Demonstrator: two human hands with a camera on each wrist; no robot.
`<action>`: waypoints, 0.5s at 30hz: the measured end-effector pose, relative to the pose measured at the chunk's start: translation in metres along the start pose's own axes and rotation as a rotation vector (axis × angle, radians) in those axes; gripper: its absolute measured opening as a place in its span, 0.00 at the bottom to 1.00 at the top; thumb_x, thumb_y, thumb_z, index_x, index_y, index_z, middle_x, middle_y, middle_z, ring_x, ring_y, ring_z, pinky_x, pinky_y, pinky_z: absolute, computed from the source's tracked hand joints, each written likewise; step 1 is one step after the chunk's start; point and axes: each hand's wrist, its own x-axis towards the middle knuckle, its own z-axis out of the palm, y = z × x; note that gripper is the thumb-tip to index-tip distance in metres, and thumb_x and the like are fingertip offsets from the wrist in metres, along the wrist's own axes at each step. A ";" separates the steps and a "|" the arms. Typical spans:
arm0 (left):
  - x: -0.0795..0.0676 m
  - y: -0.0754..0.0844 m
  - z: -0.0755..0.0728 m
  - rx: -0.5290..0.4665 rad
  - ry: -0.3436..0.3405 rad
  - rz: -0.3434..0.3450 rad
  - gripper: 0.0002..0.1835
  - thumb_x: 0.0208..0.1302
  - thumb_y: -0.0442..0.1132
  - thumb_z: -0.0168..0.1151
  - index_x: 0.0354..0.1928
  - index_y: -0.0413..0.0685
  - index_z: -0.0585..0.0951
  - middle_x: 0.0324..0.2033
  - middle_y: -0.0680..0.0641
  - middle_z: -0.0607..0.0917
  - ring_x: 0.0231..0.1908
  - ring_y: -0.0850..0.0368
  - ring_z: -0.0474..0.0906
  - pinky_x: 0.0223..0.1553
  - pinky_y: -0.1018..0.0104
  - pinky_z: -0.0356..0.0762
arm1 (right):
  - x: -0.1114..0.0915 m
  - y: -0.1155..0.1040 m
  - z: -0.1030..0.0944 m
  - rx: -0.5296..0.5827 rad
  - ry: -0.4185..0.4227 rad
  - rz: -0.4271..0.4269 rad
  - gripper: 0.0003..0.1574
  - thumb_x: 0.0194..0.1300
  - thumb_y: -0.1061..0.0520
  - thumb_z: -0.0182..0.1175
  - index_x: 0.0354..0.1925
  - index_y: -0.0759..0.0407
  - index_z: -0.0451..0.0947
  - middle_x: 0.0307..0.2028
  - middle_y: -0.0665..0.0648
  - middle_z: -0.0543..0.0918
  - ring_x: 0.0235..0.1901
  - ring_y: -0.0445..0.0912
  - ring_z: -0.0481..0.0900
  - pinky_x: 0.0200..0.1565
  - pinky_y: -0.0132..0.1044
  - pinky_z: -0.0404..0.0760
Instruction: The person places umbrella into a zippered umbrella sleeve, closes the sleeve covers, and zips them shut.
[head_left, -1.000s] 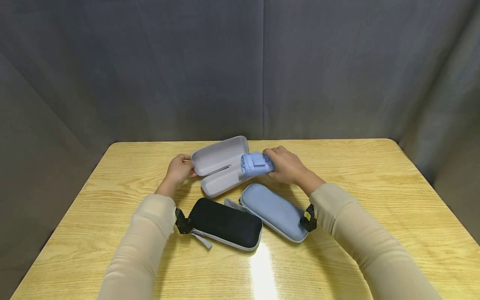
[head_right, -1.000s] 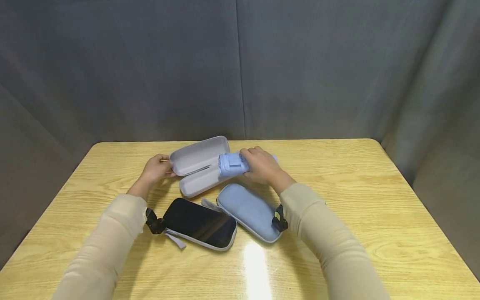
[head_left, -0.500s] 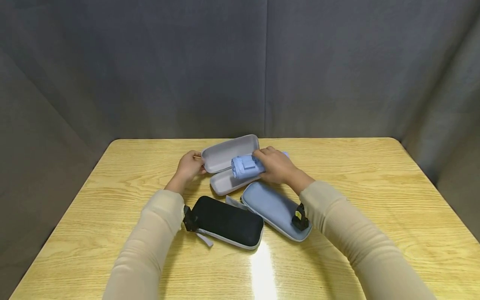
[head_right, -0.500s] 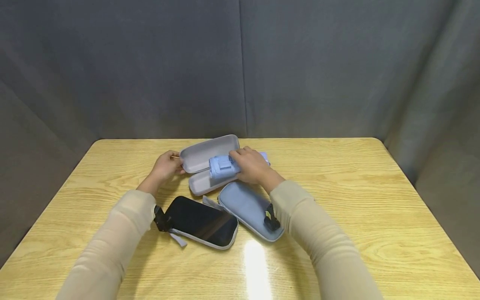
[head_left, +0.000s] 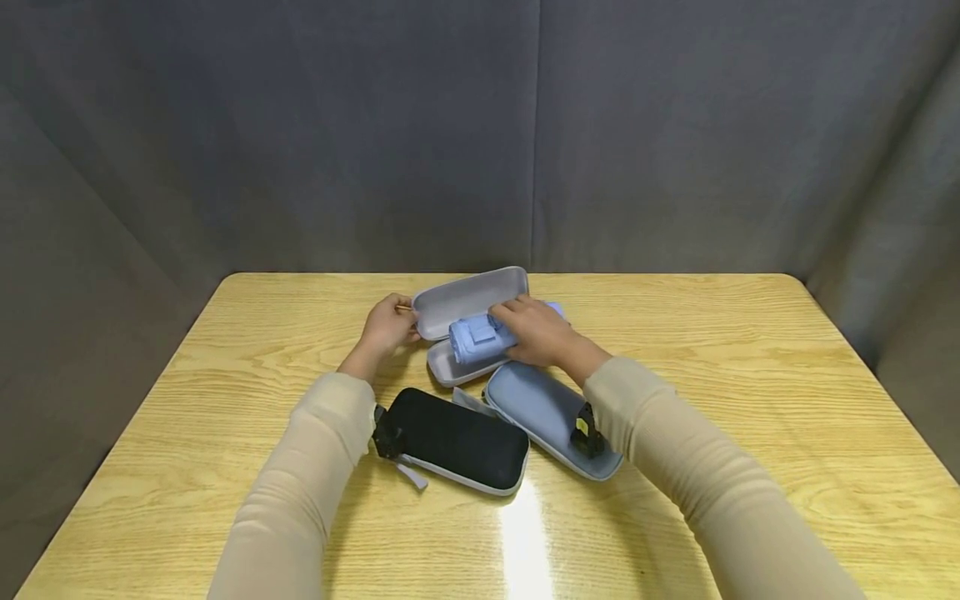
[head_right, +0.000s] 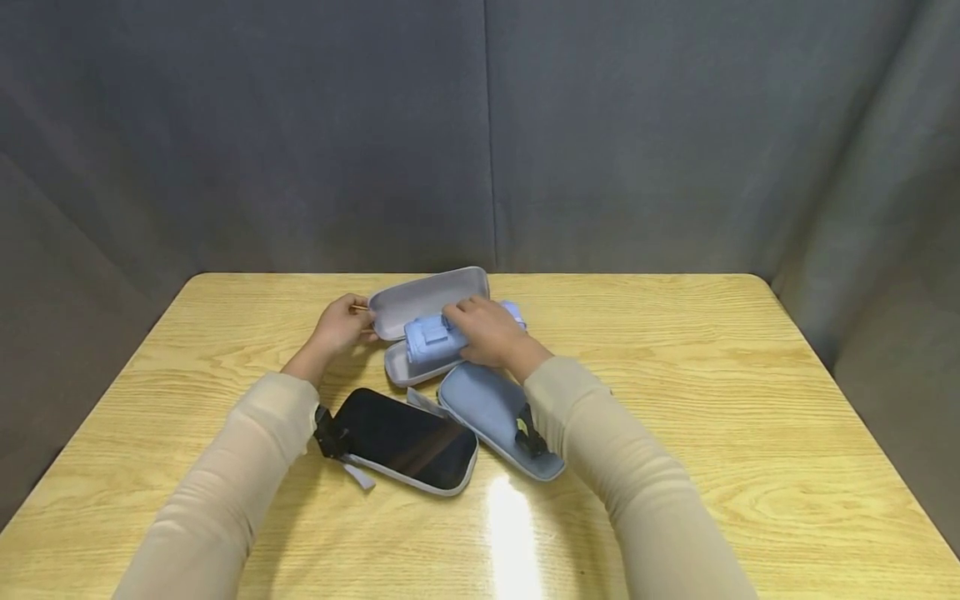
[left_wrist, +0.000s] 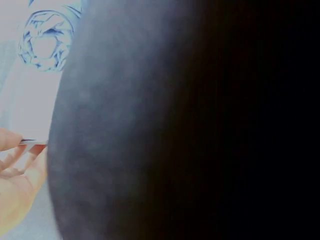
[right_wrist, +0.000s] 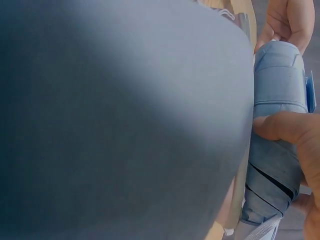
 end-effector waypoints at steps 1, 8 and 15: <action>0.000 0.000 0.000 0.000 0.001 0.005 0.17 0.62 0.30 0.44 0.53 0.34 0.63 0.41 0.37 0.71 0.35 0.50 0.72 0.40 0.60 0.73 | 0.000 -0.001 0.000 0.001 -0.003 -0.001 0.33 0.44 0.58 0.65 0.50 0.61 0.66 0.46 0.60 0.73 0.44 0.53 0.67 0.45 0.44 0.68; 0.001 0.000 0.003 0.011 0.007 0.034 0.16 0.62 0.30 0.44 0.52 0.33 0.64 0.41 0.35 0.71 0.35 0.49 0.72 0.40 0.60 0.73 | 0.005 -0.006 0.004 0.009 -0.027 -0.011 0.32 0.45 0.59 0.65 0.50 0.59 0.66 0.47 0.59 0.73 0.46 0.52 0.67 0.46 0.44 0.67; 0.001 0.000 0.004 0.020 0.002 0.051 0.16 0.62 0.30 0.44 0.51 0.31 0.65 0.42 0.34 0.71 0.38 0.48 0.72 0.37 0.64 0.74 | 0.010 -0.009 0.008 0.005 -0.070 -0.004 0.32 0.46 0.59 0.64 0.51 0.59 0.65 0.48 0.59 0.72 0.47 0.52 0.67 0.48 0.43 0.66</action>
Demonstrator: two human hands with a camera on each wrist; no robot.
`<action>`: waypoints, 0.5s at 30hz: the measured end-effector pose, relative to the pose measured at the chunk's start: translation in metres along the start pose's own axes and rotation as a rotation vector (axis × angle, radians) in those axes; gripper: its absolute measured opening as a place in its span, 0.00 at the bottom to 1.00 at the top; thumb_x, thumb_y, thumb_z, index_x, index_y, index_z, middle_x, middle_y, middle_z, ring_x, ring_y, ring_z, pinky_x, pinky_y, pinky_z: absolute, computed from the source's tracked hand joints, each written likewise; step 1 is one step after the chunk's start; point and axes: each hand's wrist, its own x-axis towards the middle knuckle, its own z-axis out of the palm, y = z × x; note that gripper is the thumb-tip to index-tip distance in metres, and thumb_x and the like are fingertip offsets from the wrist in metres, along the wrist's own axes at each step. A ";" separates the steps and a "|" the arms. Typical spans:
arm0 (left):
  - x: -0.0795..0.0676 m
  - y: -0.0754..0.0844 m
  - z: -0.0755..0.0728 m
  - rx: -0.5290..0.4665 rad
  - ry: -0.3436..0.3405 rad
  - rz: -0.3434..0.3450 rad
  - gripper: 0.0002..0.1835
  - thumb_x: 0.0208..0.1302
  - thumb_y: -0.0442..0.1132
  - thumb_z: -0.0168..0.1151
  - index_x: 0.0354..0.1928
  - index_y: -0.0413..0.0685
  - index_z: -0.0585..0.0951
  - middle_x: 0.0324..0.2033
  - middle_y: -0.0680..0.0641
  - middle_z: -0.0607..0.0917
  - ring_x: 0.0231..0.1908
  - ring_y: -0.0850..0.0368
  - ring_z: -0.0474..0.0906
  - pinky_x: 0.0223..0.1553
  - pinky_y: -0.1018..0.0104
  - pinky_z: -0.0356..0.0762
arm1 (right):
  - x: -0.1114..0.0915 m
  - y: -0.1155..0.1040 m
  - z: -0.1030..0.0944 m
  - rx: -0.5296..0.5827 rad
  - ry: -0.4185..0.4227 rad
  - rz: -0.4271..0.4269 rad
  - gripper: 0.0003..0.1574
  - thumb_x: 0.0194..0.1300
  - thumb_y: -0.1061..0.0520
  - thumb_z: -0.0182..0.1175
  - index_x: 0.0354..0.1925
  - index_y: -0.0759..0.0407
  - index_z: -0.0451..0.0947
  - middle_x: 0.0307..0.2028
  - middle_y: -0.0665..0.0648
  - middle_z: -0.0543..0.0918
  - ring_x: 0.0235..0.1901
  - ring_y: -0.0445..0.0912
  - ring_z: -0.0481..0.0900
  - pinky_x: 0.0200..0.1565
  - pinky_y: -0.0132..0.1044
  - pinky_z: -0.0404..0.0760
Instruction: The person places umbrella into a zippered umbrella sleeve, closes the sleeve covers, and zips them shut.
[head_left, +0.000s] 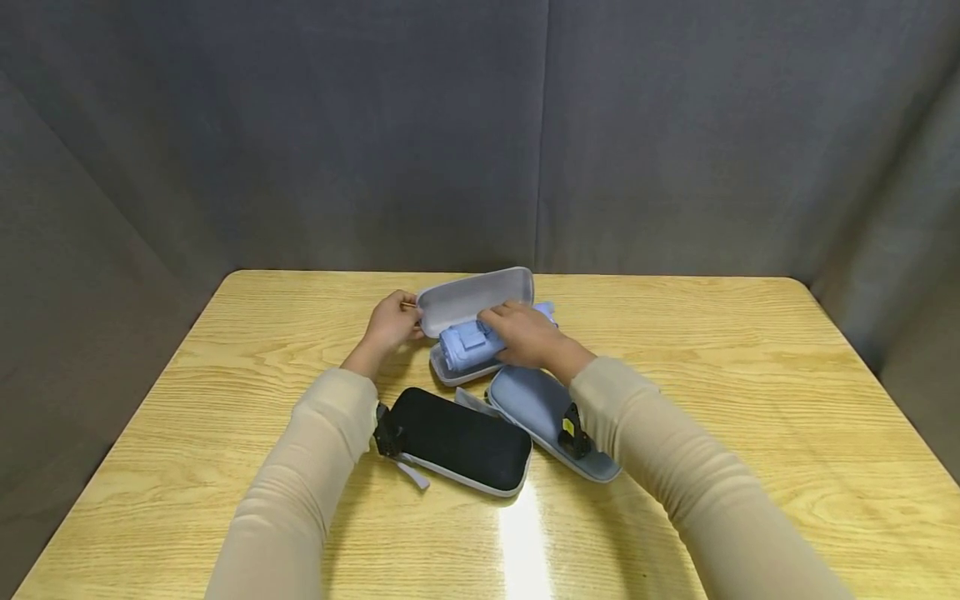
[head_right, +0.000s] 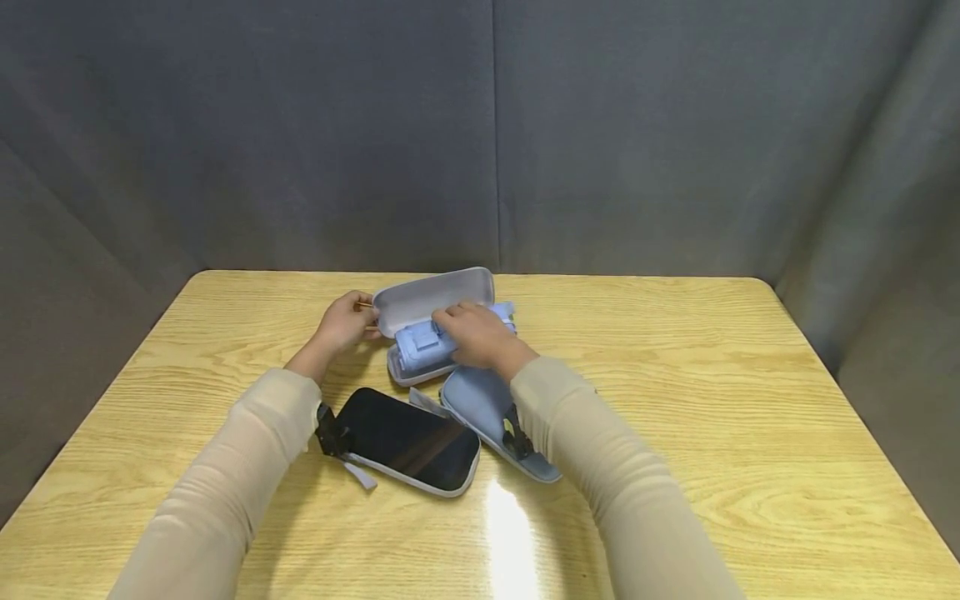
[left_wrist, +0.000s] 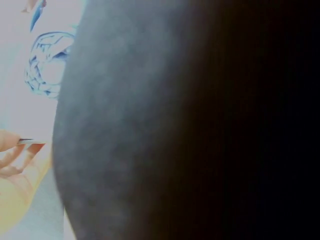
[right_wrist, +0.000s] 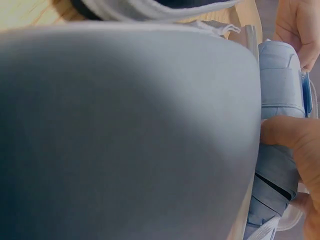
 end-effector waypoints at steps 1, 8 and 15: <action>0.000 0.000 0.000 0.002 -0.004 0.004 0.16 0.62 0.30 0.43 0.51 0.31 0.65 0.42 0.34 0.71 0.38 0.47 0.72 0.37 0.65 0.74 | 0.000 -0.001 0.000 0.001 -0.005 0.002 0.32 0.46 0.59 0.64 0.51 0.59 0.65 0.48 0.59 0.72 0.47 0.52 0.67 0.48 0.43 0.66; -0.001 0.003 0.002 0.018 0.006 0.016 0.15 0.63 0.30 0.43 0.51 0.33 0.65 0.42 0.36 0.71 0.39 0.48 0.72 0.36 0.66 0.74 | 0.001 -0.002 0.001 -0.006 -0.034 0.007 0.31 0.46 0.59 0.64 0.49 0.58 0.65 0.48 0.58 0.72 0.47 0.51 0.67 0.49 0.42 0.65; -0.002 0.008 0.003 0.004 0.011 0.027 0.14 0.63 0.29 0.43 0.51 0.32 0.65 0.43 0.36 0.70 0.40 0.46 0.71 0.39 0.62 0.74 | 0.008 -0.003 0.004 -0.013 -0.055 -0.010 0.29 0.46 0.59 0.64 0.48 0.58 0.66 0.46 0.58 0.74 0.47 0.51 0.68 0.48 0.42 0.65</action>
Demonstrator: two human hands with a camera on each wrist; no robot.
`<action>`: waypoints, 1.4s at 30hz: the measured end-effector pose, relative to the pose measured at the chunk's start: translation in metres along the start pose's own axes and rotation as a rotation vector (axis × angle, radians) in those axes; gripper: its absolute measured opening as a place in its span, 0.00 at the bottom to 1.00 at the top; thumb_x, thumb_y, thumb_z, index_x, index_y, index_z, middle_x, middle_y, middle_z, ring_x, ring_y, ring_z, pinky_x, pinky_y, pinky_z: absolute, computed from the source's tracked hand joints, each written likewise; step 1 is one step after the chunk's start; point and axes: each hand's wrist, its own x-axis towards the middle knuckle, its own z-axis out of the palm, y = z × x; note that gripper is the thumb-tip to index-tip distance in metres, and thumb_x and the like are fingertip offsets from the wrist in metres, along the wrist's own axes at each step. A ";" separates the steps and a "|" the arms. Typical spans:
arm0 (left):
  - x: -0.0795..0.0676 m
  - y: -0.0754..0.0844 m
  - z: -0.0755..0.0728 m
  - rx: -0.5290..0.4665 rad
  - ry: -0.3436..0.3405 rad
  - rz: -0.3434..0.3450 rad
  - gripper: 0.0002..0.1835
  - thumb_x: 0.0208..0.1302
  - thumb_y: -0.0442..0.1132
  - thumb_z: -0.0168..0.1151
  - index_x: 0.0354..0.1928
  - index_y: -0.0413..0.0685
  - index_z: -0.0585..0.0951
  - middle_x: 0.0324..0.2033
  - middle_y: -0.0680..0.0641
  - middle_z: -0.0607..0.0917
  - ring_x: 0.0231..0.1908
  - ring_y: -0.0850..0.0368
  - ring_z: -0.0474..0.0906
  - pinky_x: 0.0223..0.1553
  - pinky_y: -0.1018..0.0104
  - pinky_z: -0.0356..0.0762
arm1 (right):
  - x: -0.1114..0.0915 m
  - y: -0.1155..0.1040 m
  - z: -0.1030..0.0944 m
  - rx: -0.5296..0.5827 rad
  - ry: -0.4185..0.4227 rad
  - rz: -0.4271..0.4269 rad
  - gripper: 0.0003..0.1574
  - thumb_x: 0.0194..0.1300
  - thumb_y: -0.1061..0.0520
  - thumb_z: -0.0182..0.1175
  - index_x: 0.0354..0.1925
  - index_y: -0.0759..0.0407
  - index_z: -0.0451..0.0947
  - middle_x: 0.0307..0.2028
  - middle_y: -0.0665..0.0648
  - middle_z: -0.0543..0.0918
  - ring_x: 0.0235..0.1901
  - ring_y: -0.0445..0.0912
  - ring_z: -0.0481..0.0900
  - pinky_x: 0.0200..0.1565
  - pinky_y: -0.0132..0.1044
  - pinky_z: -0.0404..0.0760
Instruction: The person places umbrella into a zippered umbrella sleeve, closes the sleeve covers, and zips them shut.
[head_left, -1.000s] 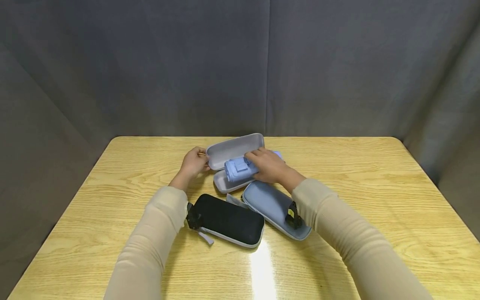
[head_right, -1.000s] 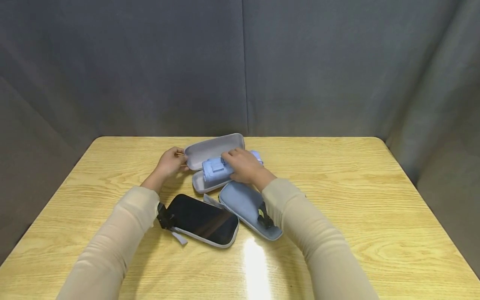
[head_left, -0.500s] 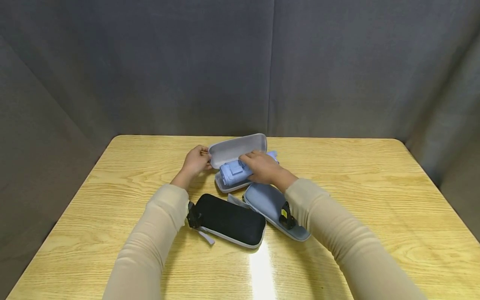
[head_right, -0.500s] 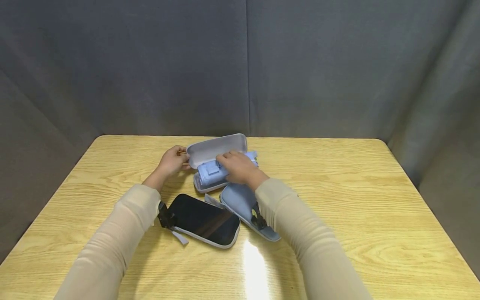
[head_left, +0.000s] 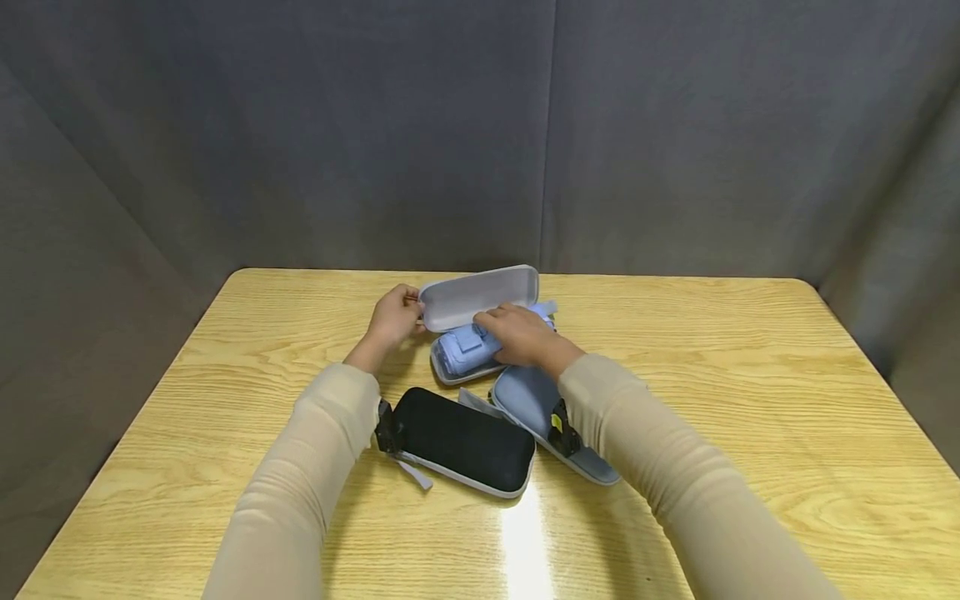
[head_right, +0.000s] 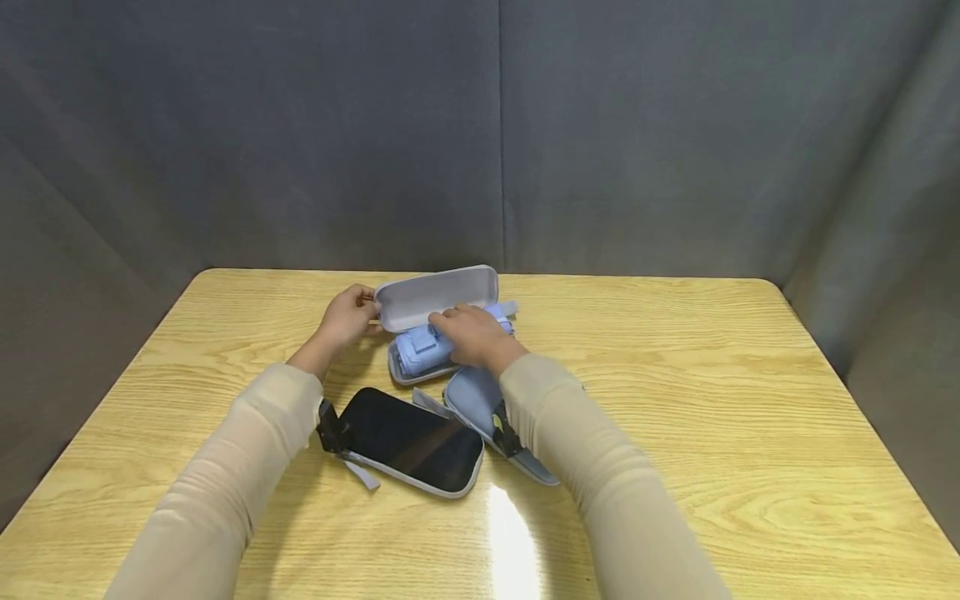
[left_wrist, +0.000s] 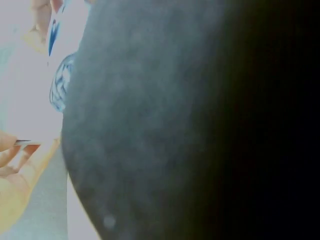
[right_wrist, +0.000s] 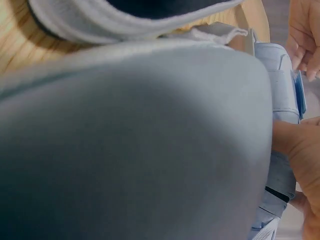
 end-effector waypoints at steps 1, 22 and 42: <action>0.000 0.000 0.000 0.002 -0.002 0.000 0.14 0.63 0.29 0.43 0.50 0.32 0.65 0.43 0.36 0.70 0.40 0.47 0.71 0.38 0.63 0.74 | 0.001 -0.001 0.001 0.001 -0.004 -0.004 0.29 0.46 0.59 0.64 0.48 0.58 0.66 0.46 0.57 0.74 0.46 0.51 0.68 0.48 0.41 0.65; -0.006 -0.002 -0.002 0.086 -0.001 0.117 0.11 0.63 0.28 0.44 0.47 0.33 0.66 0.41 0.37 0.70 0.39 0.47 0.71 0.38 0.60 0.74 | 0.005 -0.005 0.017 0.062 0.030 0.088 0.34 0.46 0.60 0.65 0.53 0.57 0.64 0.50 0.58 0.72 0.49 0.52 0.67 0.52 0.42 0.62; -0.009 -0.007 -0.004 0.128 -0.040 0.176 0.17 0.62 0.28 0.44 0.54 0.37 0.64 0.43 0.36 0.71 0.42 0.46 0.70 0.39 0.60 0.74 | -0.010 0.013 0.004 0.274 -0.076 0.325 0.39 0.50 0.47 0.62 0.57 0.61 0.62 0.54 0.64 0.66 0.54 0.56 0.61 0.52 0.46 0.61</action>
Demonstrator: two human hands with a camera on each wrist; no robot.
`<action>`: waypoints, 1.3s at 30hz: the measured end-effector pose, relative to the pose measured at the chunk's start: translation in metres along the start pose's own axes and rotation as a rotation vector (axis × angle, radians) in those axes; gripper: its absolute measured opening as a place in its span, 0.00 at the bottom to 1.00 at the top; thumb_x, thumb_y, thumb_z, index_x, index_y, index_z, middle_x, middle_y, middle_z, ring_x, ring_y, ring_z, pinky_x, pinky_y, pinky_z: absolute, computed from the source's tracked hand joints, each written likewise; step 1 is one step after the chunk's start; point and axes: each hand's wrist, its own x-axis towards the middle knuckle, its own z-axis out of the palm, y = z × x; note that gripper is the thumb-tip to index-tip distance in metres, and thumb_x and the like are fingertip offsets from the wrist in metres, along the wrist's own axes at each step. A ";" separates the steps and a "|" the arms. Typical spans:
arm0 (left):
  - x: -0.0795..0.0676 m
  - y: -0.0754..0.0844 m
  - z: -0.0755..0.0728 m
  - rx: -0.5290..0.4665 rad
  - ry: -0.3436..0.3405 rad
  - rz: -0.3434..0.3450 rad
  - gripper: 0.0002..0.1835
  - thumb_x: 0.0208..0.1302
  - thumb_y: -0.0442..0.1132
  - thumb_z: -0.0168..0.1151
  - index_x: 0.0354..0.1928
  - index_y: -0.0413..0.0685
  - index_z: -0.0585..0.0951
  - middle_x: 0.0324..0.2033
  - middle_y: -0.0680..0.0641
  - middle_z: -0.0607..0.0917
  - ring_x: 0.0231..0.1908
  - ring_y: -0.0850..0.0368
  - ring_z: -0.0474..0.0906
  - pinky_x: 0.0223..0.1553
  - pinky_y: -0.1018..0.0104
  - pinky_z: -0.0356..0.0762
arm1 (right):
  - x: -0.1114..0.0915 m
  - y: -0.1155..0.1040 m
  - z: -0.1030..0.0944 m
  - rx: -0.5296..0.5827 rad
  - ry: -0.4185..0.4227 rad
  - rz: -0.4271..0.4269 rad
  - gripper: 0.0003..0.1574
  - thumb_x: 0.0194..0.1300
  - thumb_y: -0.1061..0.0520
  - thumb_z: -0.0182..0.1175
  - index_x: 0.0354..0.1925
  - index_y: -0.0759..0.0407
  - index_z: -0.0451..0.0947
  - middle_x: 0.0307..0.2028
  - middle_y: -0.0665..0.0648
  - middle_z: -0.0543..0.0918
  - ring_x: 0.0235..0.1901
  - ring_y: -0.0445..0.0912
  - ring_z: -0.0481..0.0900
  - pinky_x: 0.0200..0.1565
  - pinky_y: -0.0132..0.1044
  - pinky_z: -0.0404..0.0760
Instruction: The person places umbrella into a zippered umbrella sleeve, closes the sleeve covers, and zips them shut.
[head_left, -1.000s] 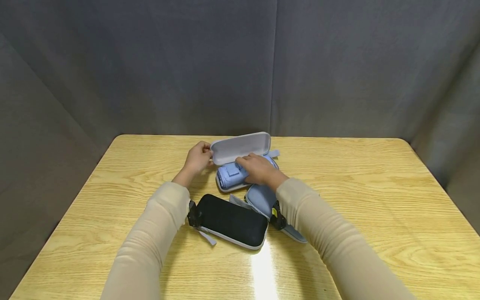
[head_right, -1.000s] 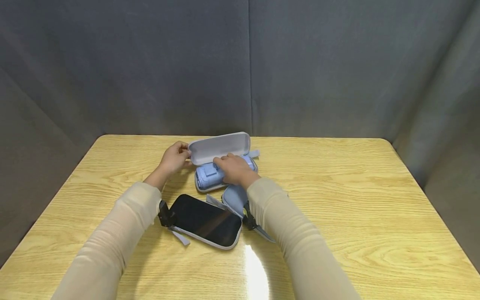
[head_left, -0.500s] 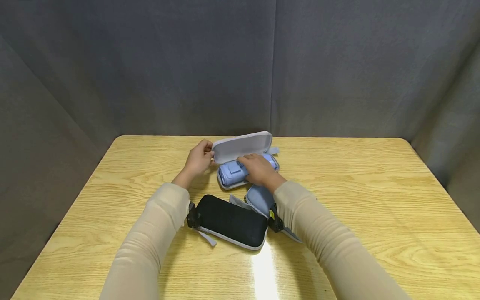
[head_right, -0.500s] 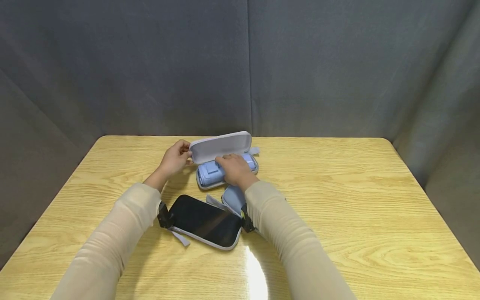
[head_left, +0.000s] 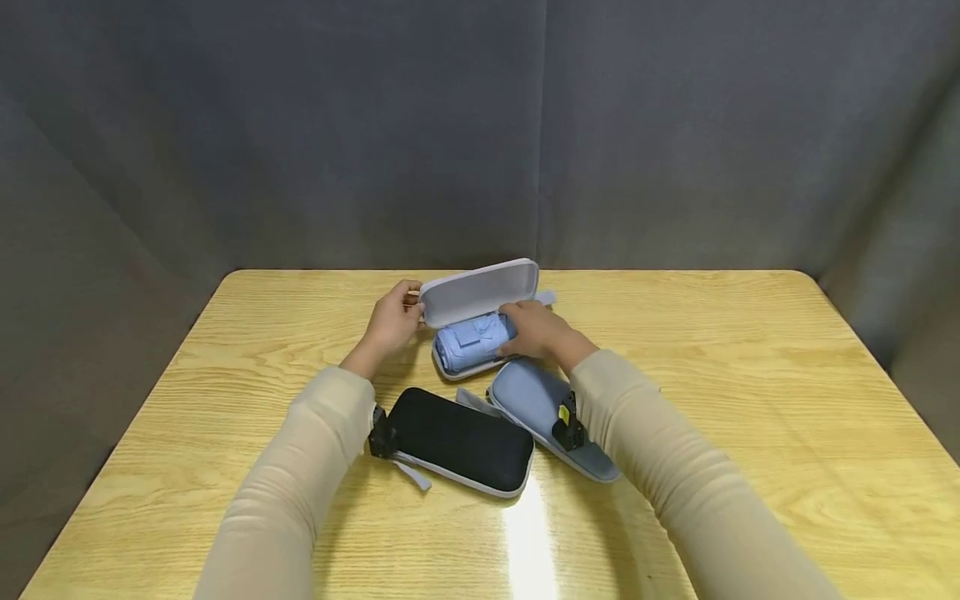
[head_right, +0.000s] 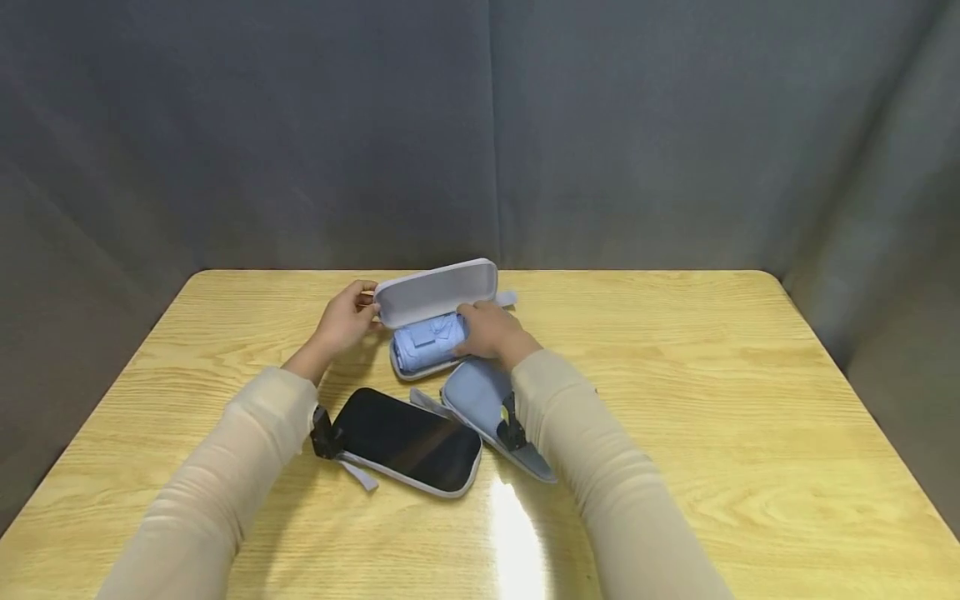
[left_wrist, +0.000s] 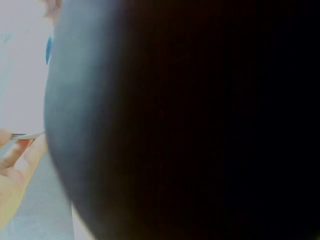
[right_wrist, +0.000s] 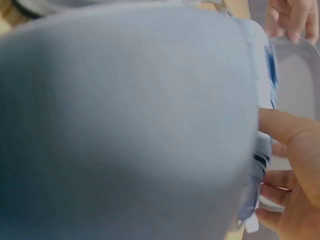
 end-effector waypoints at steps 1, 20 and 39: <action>0.000 0.001 -0.001 -0.010 -0.001 -0.003 0.17 0.62 0.28 0.45 0.54 0.37 0.64 0.44 0.36 0.71 0.43 0.46 0.71 0.39 0.59 0.73 | 0.000 0.002 -0.003 0.026 -0.007 0.004 0.38 0.51 0.48 0.61 0.56 0.63 0.62 0.53 0.64 0.66 0.54 0.57 0.61 0.52 0.47 0.61; -0.007 0.010 -0.004 -0.182 -0.128 -0.127 0.21 0.62 0.48 0.48 0.47 0.35 0.68 0.47 0.39 0.69 0.49 0.47 0.66 0.48 0.55 0.67 | -0.011 0.031 -0.030 0.453 0.171 0.201 0.43 0.63 0.38 0.40 0.62 0.68 0.48 0.57 0.70 0.60 0.55 0.58 0.59 0.52 0.49 0.61; -0.012 0.010 -0.004 0.102 -0.318 -0.093 0.28 0.53 0.46 0.60 0.54 0.41 0.68 0.52 0.43 0.68 0.52 0.49 0.63 0.50 0.57 0.64 | -0.008 0.022 -0.023 0.347 0.216 0.133 0.31 0.59 0.47 0.54 0.49 0.71 0.66 0.41 0.65 0.73 0.40 0.53 0.69 0.44 0.45 0.68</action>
